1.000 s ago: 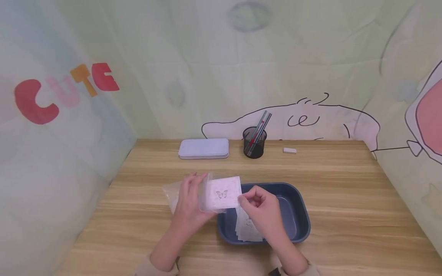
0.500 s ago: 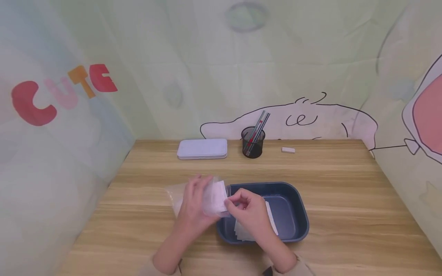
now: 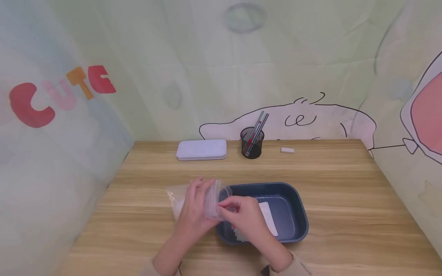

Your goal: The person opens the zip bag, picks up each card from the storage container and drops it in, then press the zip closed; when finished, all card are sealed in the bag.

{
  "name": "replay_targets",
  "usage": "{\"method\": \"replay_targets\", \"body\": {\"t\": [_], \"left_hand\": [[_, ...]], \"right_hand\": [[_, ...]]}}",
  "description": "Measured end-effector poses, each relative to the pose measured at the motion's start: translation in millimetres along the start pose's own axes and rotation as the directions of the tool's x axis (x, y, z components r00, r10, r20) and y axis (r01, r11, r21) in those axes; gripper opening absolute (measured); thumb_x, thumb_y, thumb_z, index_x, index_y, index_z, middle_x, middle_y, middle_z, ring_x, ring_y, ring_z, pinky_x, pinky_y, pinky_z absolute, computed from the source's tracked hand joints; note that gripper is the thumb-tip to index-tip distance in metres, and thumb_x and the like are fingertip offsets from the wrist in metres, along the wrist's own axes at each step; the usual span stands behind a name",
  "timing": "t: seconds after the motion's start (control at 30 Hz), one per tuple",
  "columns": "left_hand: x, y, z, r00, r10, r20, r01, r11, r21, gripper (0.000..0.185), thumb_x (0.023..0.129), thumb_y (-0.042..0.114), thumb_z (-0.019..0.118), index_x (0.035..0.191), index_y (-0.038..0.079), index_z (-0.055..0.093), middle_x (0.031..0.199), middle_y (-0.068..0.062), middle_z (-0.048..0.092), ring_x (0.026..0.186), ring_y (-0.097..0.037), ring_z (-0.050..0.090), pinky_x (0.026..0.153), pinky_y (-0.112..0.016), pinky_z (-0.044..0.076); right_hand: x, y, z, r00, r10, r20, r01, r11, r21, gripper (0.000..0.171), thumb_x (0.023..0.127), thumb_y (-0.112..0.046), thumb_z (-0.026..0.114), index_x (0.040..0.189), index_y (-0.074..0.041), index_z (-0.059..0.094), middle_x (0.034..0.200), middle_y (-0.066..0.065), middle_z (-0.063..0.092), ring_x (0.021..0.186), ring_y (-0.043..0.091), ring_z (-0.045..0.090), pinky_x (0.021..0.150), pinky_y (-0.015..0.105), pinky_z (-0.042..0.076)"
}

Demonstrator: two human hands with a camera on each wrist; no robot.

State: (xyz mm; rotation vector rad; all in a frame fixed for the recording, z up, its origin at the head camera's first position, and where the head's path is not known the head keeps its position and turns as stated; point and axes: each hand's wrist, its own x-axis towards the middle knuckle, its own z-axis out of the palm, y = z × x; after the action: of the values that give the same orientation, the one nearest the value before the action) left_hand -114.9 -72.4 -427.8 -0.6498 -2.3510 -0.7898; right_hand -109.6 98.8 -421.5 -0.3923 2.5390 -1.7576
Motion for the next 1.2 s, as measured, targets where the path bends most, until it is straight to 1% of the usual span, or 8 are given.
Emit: {"method": "replay_targets", "body": {"t": [0.2, 0.43, 0.53, 0.67, 0.77, 0.9, 1.07, 1.2], "left_hand": [[0.0, 1.6, -0.4, 0.999, 0.037, 0.014, -0.038, 0.999, 0.009, 0.088, 0.058, 0.031, 0.09, 0.132, 0.005, 0.049, 0.117, -0.014, 0.047, 0.128, -0.036, 0.04, 0.107, -0.049, 0.031], [-0.9, 2.9, 2.3, 0.997, 0.083, -0.01, -0.083, 0.997, 0.002, 0.084, 0.063, 0.035, 0.087, 0.131, 0.002, 0.05, 0.115, -0.015, 0.048, 0.125, -0.039, 0.043, 0.105, -0.054, 0.031], [-1.0, 2.7, 2.6, 0.997, 0.081, -0.018, -0.081, 0.997, 0.002, 0.083, 0.063, 0.035, 0.087, 0.13, 0.003, 0.05, 0.115, -0.016, 0.048, 0.125, -0.039, 0.043, 0.105, -0.051, 0.034], [-0.1, 0.8, -0.3, 0.999, 0.034, -0.005, -0.034, 0.999, 0.021, 0.091, 0.057, 0.039, 0.09, 0.131, 0.006, 0.049, 0.118, -0.015, 0.046, 0.125, -0.034, 0.042, 0.104, -0.042, 0.039], [0.6, -2.6, -3.4, 1.0, 0.0, -0.005, 0.0, 1.0, 0.019, 0.097, 0.054, 0.041, 0.092, 0.133, 0.007, 0.048, 0.118, -0.014, 0.044, 0.125, -0.033, 0.042, 0.104, -0.038, 0.039], [0.6, -8.4, -6.8, 0.999, -0.033, -0.025, 0.033, 0.999, 0.011, 0.101, 0.052, 0.043, 0.093, 0.134, 0.006, 0.047, 0.119, -0.014, 0.044, 0.125, -0.033, 0.042, 0.104, -0.037, 0.038], [0.5, -14.6, -11.1, 0.997, -0.08, -0.022, 0.081, 0.996, 0.027, 0.104, 0.05, 0.045, 0.093, 0.134, 0.006, 0.046, 0.124, -0.015, 0.043, 0.125, -0.033, 0.041, 0.103, -0.041, 0.038], [-0.5, -18.5, -13.7, 0.996, -0.087, -0.017, 0.087, 0.996, 0.009, 0.105, 0.05, 0.044, 0.093, 0.134, 0.004, 0.046, 0.124, -0.016, 0.043, 0.126, -0.035, 0.04, 0.103, -0.045, 0.038]], "right_hand": [[1.7, 0.7, 0.1, 0.995, -0.092, 0.028, 0.094, 0.988, -0.125, 0.007, 0.083, -0.024, 0.076, 0.087, -0.02, 0.077, 0.061, -0.01, 0.061, 0.038, 0.009, 0.047, 0.037, 0.026, 0.042], [3.1, 2.7, -3.8, 0.97, -0.198, 0.14, 0.221, 0.959, -0.175, 0.008, 0.089, -0.017, 0.07, 0.092, -0.021, 0.076, 0.092, -0.01, 0.067, 0.039, 0.002, 0.047, 0.037, 0.024, 0.044], [3.1, 1.1, -5.6, 0.968, -0.205, 0.142, 0.228, 0.959, -0.17, 0.01, 0.091, -0.017, 0.067, 0.094, -0.023, 0.075, 0.095, -0.011, 0.066, 0.039, 0.002, 0.048, 0.037, 0.024, 0.045], [2.6, -0.6, -10.2, 0.978, -0.205, 0.038, 0.208, 0.972, -0.113, 0.008, 0.092, -0.026, 0.067, 0.094, -0.025, 0.074, 0.094, -0.013, 0.065, 0.041, 0.007, 0.05, 0.038, 0.026, 0.045], [3.2, 0.8, -17.4, 0.977, -0.21, -0.042, 0.207, 0.976, -0.069, 0.011, 0.091, -0.029, 0.067, 0.095, -0.023, 0.074, 0.093, -0.011, 0.066, 0.042, 0.01, 0.052, 0.039, 0.028, 0.046], [3.7, 7.0, -32.1, 0.982, -0.159, -0.105, 0.154, 0.987, -0.057, 0.013, 0.09, -0.026, 0.068, 0.096, -0.018, 0.075, 0.093, -0.007, 0.066, 0.045, 0.013, 0.054, 0.041, 0.029, 0.047], [2.9, 21.9, -52.4, 0.989, -0.041, -0.143, 0.017, 0.986, -0.167, 0.014, 0.088, -0.026, 0.071, 0.099, -0.018, 0.074, 0.094, -0.003, 0.066, 0.049, 0.017, 0.056, 0.041, 0.027, 0.044], [2.3, 35.8, -62.9, 0.993, 0.069, -0.101, -0.098, 0.942, -0.32, 0.018, 0.086, -0.029, 0.073, 0.1, -0.018, 0.074, 0.096, 0.002, 0.064, 0.051, 0.016, 0.057, 0.043, 0.028, 0.043]]}}
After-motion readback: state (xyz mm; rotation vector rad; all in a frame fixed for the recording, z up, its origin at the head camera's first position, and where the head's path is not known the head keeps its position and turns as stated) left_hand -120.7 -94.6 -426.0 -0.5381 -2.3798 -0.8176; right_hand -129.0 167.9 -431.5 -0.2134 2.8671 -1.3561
